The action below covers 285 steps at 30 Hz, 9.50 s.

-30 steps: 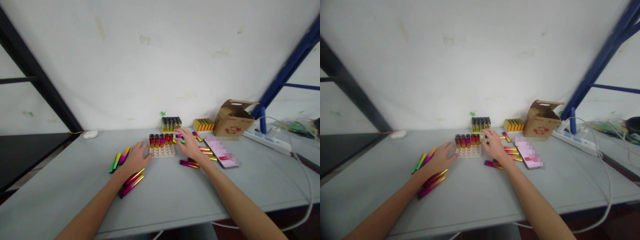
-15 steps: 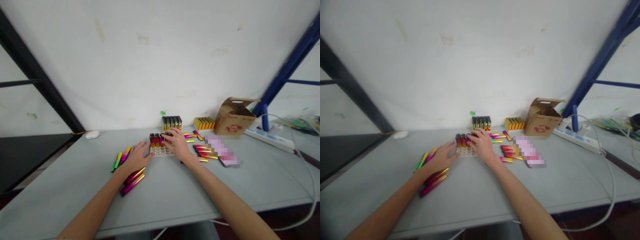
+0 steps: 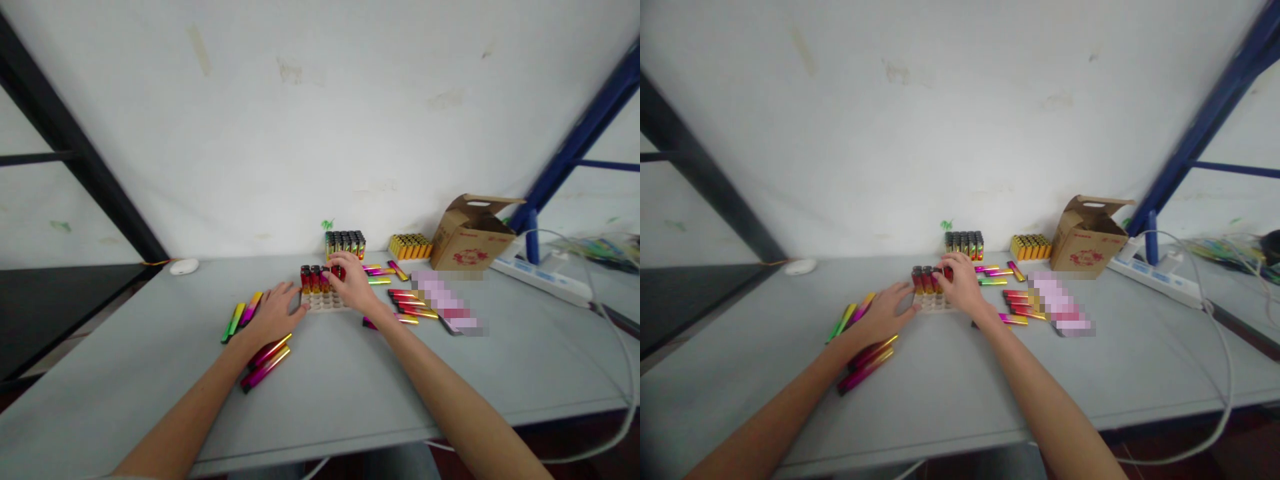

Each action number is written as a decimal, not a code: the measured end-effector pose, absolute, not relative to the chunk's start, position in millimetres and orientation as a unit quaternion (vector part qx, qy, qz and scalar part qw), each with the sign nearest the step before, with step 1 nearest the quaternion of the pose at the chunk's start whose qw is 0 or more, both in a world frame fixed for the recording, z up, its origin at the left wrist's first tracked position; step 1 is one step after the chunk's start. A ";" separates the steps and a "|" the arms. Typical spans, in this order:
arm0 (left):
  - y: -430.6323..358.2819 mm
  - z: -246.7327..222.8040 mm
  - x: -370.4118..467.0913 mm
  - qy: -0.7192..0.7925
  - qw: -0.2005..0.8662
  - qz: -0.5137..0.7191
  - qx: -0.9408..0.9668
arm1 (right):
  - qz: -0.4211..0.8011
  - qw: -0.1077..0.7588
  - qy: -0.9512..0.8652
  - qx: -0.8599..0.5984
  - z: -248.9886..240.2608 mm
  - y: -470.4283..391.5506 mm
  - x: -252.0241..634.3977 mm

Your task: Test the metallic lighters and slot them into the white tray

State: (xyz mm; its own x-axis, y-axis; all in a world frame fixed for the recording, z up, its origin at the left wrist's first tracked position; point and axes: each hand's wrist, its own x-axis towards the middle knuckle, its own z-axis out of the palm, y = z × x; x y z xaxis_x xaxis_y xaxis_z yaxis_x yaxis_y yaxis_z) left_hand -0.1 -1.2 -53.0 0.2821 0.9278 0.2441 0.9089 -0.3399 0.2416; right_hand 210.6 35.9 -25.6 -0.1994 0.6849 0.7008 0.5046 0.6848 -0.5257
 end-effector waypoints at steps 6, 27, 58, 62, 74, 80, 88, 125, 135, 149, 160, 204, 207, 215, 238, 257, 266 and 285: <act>-1.4 -52.8 -0.4 0.574 0.033 0.169 0.800 | 0.146 0.550 -0.724 -0.390 -9.1 28.6 211.6; -8.1 -45.5 1.5 0.560 0.031 0.143 0.815 | 0.077 0.461 -0.813 -0.346 -26.5 6.6 188.0; -2.2 -0.7 -47.8 0.705 0.013 0.102 0.702 | -0.052 0.455 -0.764 -0.455 -23.0 32.9 257.5; -0.7 1.5 -44.0 0.682 0.097 0.232 0.687 | -0.056 0.480 -0.756 -0.441 -21.0 30.7 255.1; -11.2 18.0 -21.1 0.449 0.488 0.593 0.457 | 0.136 0.504 -0.806 -0.280 -7.0 -6.8 222.2; -21.0 9.5 6.4 0.397 0.594 0.534 0.452 | 0.404 0.531 -0.692 -0.276 -6.7 -17.7 196.4; -37.2 0.3 28.2 0.376 0.660 0.379 0.529 | 0.482 0.526 -0.640 -0.284 4.0 -9.3 210.6; -36.7 5.8 18.3 0.384 0.618 0.396 0.560 | 0.771 0.451 -0.388 -0.229 5.2 8.0 233.2; -36.0 4.1 19.7 0.368 0.629 0.398 0.557 | 0.761 0.490 -0.331 -0.267 13.6 3.6 225.9; -35.5 2.1 19.6 0.350 0.644 0.400 0.550 | 0.733 0.510 -0.344 -0.291 8.8 2.8 222.9; -35.6 0.4 17.9 0.347 0.650 0.396 0.549 | 0.763 0.480 -0.356 -0.248 4.8 5.1 225.4; -37.9 13.8 29.7 0.352 0.594 0.586 0.424 | 0.528 0.604 -0.494 -0.336 -4.8 14.0 222.8; -36.9 13.3 25.7 0.322 0.642 0.569 0.401 | 0.529 0.604 -0.485 -0.347 -6.0 14.7 223.5; -38.2 16.9 21.1 0.265 0.749 0.502 0.343 | 0.524 0.625 -0.474 -0.332 -7.0 16.8 226.1; -41.4 9.8 34.9 0.277 0.725 0.480 0.408 | 0.516 0.636 -0.463 -0.339 -8.7 17.9 225.9; -38.2 -2.8 41.0 0.306 0.649 0.507 0.477 | 0.385 0.562 -0.648 -0.341 -1.5 -3.7 218.5; -37.6 -2.6 37.9 0.392 0.511 0.468 0.606 | 0.397 0.481 -0.713 -0.320 -3.2 -12.7 210.3; -8.2 -17.0 11.4 0.528 0.241 0.603 0.548 | 0.345 0.536 -0.667 -0.385 -25.8 7.6 208.3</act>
State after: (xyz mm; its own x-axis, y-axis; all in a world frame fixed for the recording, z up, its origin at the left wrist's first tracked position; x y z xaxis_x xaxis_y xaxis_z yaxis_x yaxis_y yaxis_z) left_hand 11.4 -8.2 -17.0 -0.2843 0.8684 0.4063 0.2882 -0.3267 0.9001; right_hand 208.3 7.6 -25.8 -0.1286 0.8836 0.4503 0.1431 0.4658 -0.8732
